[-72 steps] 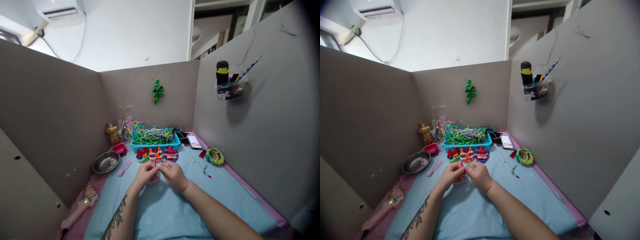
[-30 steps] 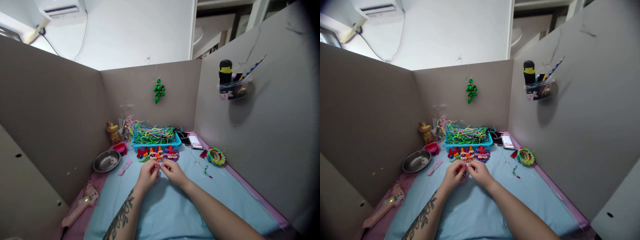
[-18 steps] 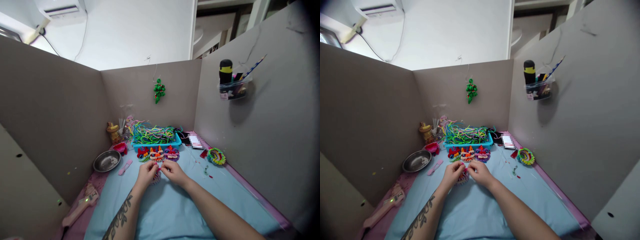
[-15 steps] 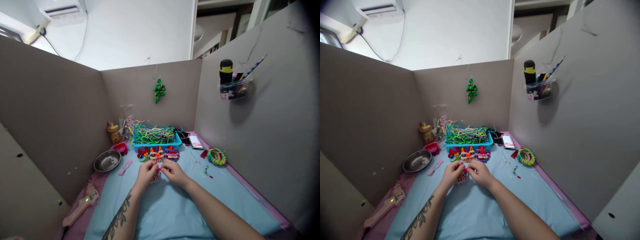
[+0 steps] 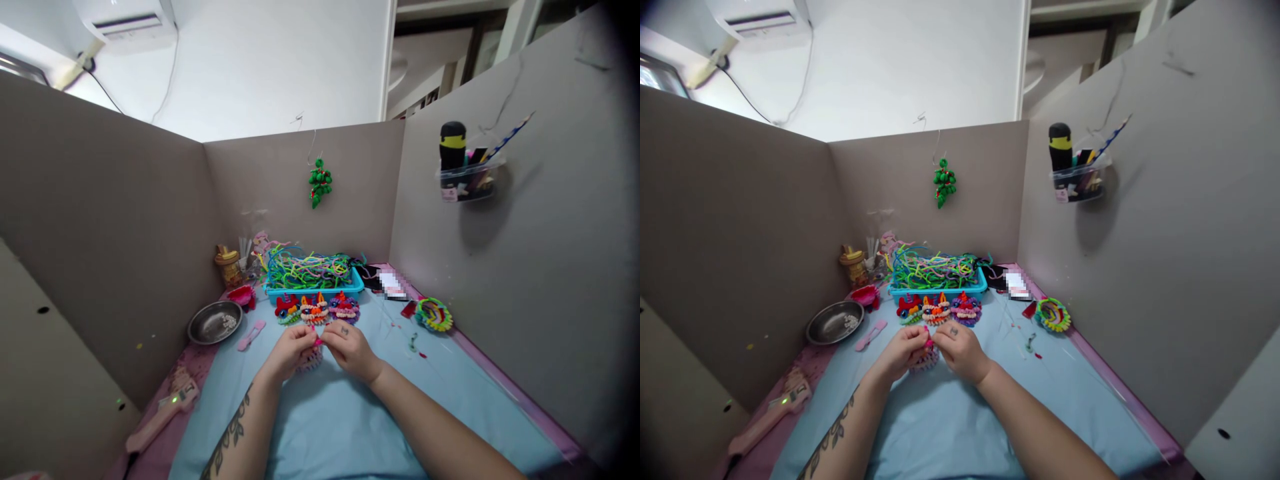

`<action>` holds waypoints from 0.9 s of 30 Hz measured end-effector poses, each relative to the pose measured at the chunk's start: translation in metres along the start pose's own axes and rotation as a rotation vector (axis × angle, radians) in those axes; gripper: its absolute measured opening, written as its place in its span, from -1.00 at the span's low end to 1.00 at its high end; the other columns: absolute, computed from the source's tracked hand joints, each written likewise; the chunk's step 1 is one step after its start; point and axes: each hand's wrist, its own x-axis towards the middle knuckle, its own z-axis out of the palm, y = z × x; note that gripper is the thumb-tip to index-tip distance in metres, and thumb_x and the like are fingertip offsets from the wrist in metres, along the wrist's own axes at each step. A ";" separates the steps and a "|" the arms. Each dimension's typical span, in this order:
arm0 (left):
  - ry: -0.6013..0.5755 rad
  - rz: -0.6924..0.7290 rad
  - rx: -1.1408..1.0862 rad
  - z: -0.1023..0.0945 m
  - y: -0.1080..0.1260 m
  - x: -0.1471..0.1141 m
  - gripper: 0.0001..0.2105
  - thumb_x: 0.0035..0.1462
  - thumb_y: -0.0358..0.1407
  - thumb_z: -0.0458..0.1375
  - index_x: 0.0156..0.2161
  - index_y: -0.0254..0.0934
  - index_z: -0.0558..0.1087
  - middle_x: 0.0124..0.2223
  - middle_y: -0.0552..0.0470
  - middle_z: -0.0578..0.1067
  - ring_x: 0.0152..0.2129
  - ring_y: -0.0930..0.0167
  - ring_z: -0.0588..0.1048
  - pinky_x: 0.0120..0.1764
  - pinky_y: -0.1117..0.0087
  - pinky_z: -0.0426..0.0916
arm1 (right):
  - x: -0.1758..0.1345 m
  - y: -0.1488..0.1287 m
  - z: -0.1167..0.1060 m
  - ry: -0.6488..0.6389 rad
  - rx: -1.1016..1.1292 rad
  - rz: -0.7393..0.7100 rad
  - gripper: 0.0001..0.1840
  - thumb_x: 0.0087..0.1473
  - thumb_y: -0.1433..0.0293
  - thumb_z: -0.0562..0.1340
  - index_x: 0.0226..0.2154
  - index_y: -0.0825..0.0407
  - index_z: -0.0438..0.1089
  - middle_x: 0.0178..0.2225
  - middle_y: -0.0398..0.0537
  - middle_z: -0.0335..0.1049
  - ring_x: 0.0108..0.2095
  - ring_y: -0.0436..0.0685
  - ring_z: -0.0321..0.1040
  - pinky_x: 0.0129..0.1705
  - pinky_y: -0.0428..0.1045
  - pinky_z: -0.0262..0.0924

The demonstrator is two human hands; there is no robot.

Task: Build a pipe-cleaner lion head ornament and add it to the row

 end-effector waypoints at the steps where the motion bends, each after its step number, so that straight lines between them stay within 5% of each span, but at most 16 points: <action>1: 0.007 0.020 0.006 0.000 -0.001 0.001 -0.66 -0.09 -0.08 0.22 -0.54 -0.34 0.30 -0.73 0.25 0.13 -0.80 0.65 -0.02 -0.68 0.54 -0.20 | 0.000 0.000 0.000 0.010 -0.002 0.006 -0.76 0.08 0.54 0.07 -0.24 -0.01 0.36 -0.31 0.01 0.39 -0.30 0.11 0.25 -0.28 0.02 0.20; 11: 0.215 0.259 0.256 -0.001 -0.010 0.011 -0.73 -0.08 -0.13 0.21 -0.44 -0.36 0.40 -0.53 0.09 0.40 -0.59 0.51 0.32 -0.47 0.50 0.20 | 0.005 0.000 0.002 0.078 0.217 0.221 -0.88 0.10 0.40 0.13 -0.33 0.03 0.38 -0.36 0.00 0.40 -0.29 0.12 0.28 -0.22 0.04 0.19; 19: 0.304 0.601 0.937 -0.002 -0.013 0.004 -0.86 0.09 -0.35 0.05 -0.35 -0.26 0.47 -0.37 -0.01 0.51 -0.39 0.40 0.43 -0.29 0.42 0.28 | 0.008 0.006 0.009 -0.052 0.480 0.537 -0.78 0.07 0.30 0.15 -0.47 0.07 0.40 -0.50 -0.10 0.35 -0.46 0.03 0.25 -0.45 -0.10 0.10; 27: 0.417 0.605 0.908 0.005 -0.011 0.002 -0.85 0.08 -0.32 0.06 -0.39 -0.29 0.47 -0.41 -0.01 0.50 -0.46 0.41 0.42 -0.35 0.45 0.26 | 0.011 0.005 0.012 -0.039 0.594 0.632 -0.80 0.01 0.33 0.18 -0.54 0.10 0.35 -0.55 -0.15 0.29 -0.49 0.00 0.20 -0.43 -0.11 0.08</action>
